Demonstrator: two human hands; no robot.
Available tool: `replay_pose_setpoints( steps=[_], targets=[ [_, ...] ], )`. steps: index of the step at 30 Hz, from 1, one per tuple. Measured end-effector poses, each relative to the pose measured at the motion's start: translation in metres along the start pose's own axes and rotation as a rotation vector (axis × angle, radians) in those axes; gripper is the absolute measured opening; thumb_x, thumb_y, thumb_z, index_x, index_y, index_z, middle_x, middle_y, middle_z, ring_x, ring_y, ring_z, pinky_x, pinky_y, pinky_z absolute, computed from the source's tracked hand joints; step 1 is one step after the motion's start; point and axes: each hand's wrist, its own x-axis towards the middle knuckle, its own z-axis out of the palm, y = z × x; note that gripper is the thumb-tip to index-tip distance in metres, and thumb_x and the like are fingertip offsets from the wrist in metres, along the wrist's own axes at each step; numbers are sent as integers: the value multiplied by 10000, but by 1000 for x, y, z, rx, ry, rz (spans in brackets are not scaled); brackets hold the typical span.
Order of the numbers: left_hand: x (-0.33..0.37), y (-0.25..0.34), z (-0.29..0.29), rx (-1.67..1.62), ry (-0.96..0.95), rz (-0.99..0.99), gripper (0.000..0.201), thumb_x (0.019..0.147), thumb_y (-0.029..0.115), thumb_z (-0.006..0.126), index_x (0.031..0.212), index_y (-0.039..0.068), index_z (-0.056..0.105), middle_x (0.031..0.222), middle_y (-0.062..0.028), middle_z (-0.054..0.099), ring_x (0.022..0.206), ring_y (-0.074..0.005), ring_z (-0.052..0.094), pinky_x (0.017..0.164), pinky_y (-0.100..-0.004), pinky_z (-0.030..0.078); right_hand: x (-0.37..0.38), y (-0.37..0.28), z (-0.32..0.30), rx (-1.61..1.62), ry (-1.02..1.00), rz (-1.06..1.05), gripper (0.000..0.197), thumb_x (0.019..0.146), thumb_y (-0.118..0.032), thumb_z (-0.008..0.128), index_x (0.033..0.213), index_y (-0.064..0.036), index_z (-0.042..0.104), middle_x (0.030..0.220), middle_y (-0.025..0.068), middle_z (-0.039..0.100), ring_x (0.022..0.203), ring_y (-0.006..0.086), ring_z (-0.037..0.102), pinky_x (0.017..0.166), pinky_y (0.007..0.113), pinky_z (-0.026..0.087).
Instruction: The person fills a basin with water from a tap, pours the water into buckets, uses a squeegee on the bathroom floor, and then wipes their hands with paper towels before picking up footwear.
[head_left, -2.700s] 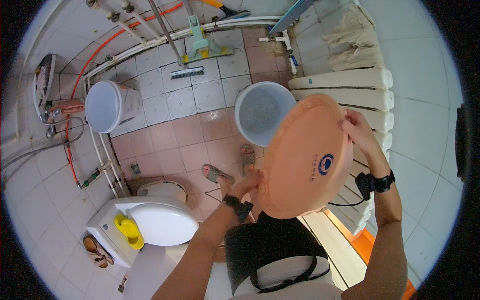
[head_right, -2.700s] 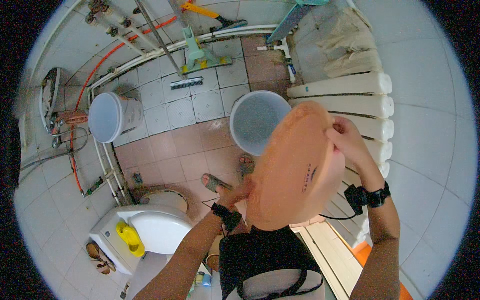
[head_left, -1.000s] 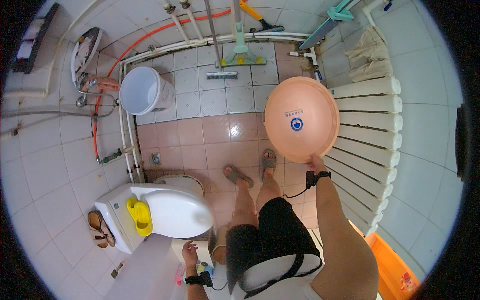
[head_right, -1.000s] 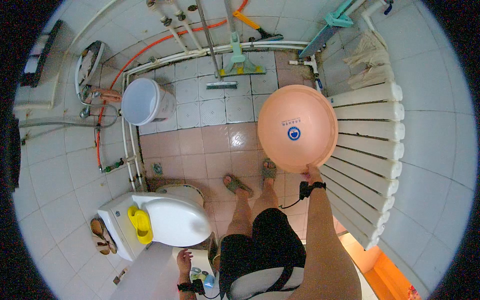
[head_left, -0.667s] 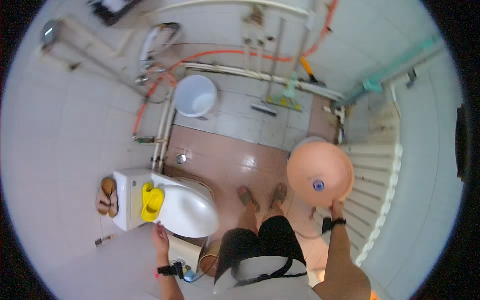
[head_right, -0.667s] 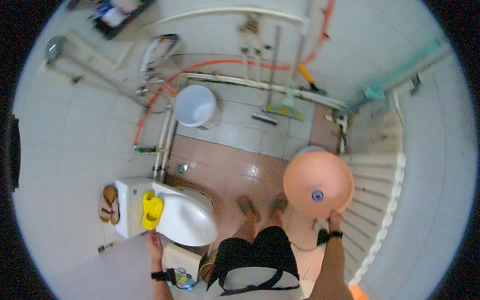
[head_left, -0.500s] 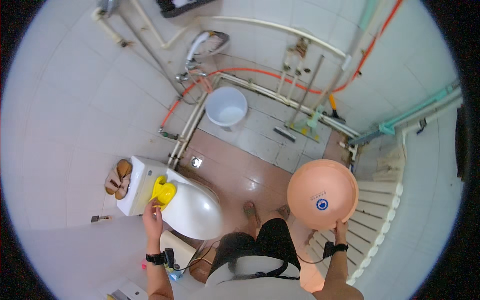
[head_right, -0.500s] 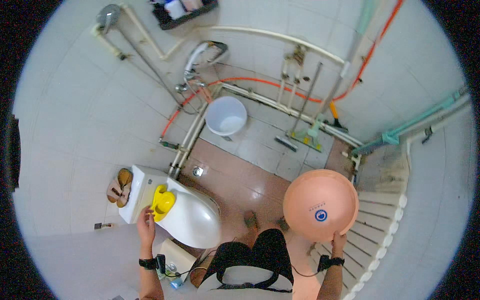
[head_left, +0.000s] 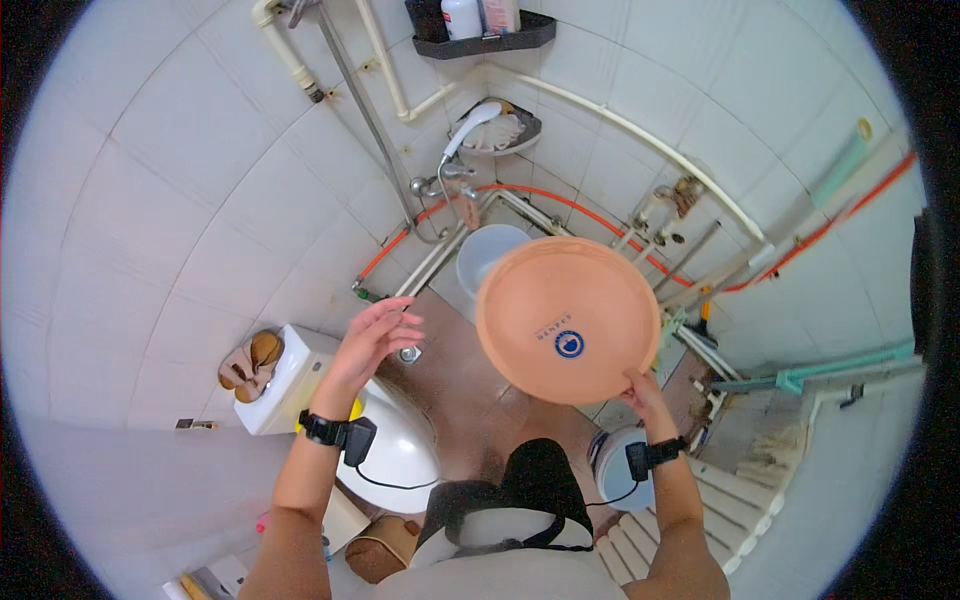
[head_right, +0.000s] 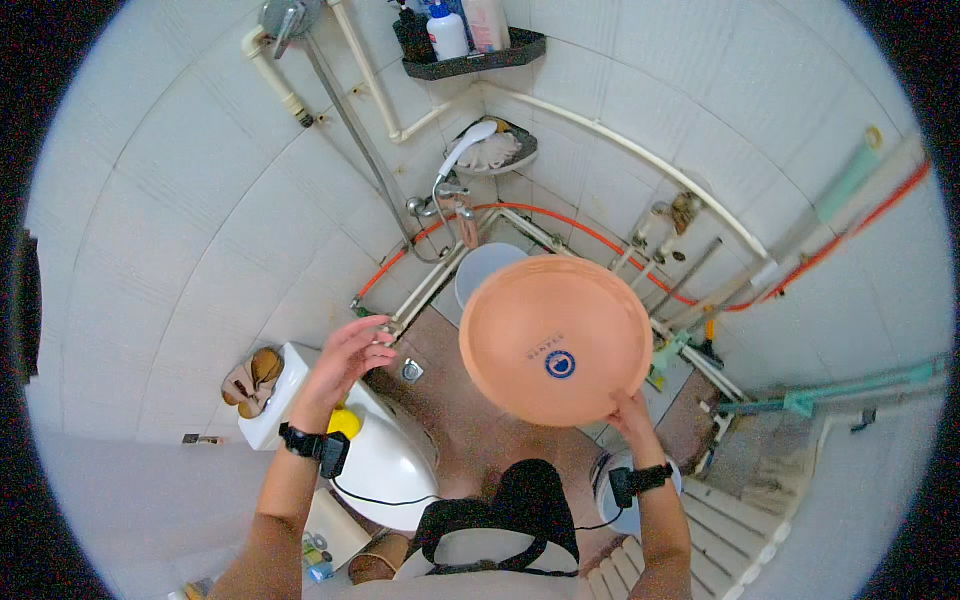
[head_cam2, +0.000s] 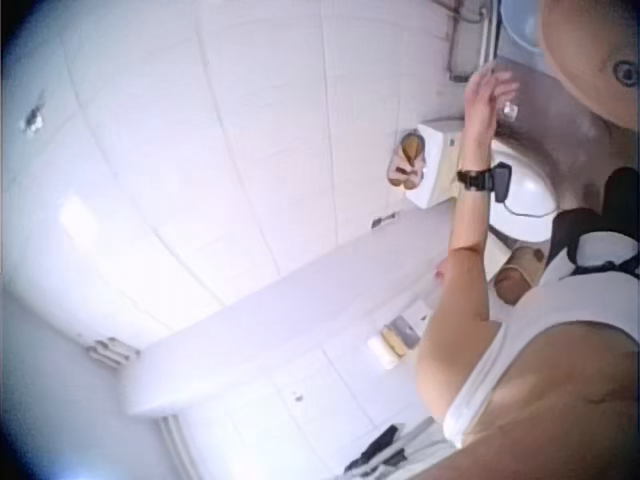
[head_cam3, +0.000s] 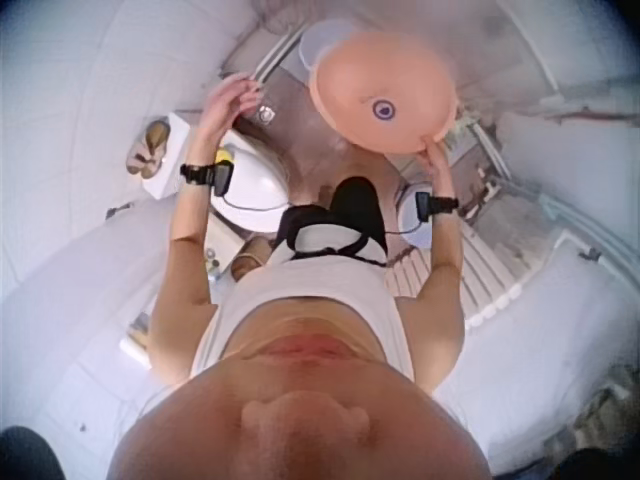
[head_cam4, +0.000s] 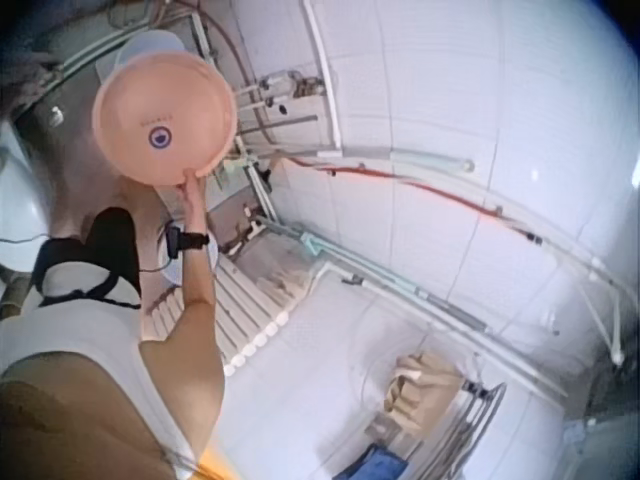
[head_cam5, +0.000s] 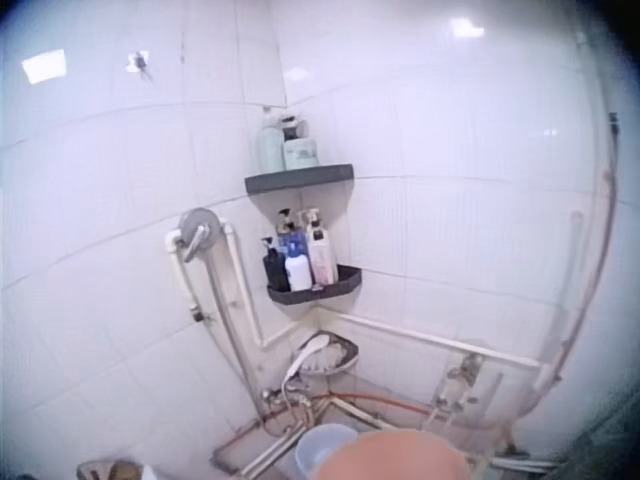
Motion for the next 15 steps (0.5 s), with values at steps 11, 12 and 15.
replay_pose_setpoints(
  steps=[11,12,15],
  targets=[
    [314,-61,-4,-355,80,-129,340,942,133,475,1260,20,439,1155,-128,572,922,-217,636,820,-330,528,260,-50,114,-246,-356,-33,465,881,-240,598,1246,-57,375,936,81,592,632,132,578,475,269,483],
    [341,-65,-2,-349,112,-137,336,938,135,477,1247,10,438,1152,-130,568,933,-225,632,819,-337,531,279,-51,113,-255,-442,-19,466,888,-203,577,1262,-33,357,987,114,591,683,149,613,515,276,534],
    [402,-66,-4,-343,151,-161,316,928,140,485,1205,-8,448,1153,-138,557,970,-244,621,817,-349,537,307,-57,130,-298,-364,-122,482,887,-191,572,1268,-4,343,938,103,580,647,124,580,489,259,509]
  ],
)
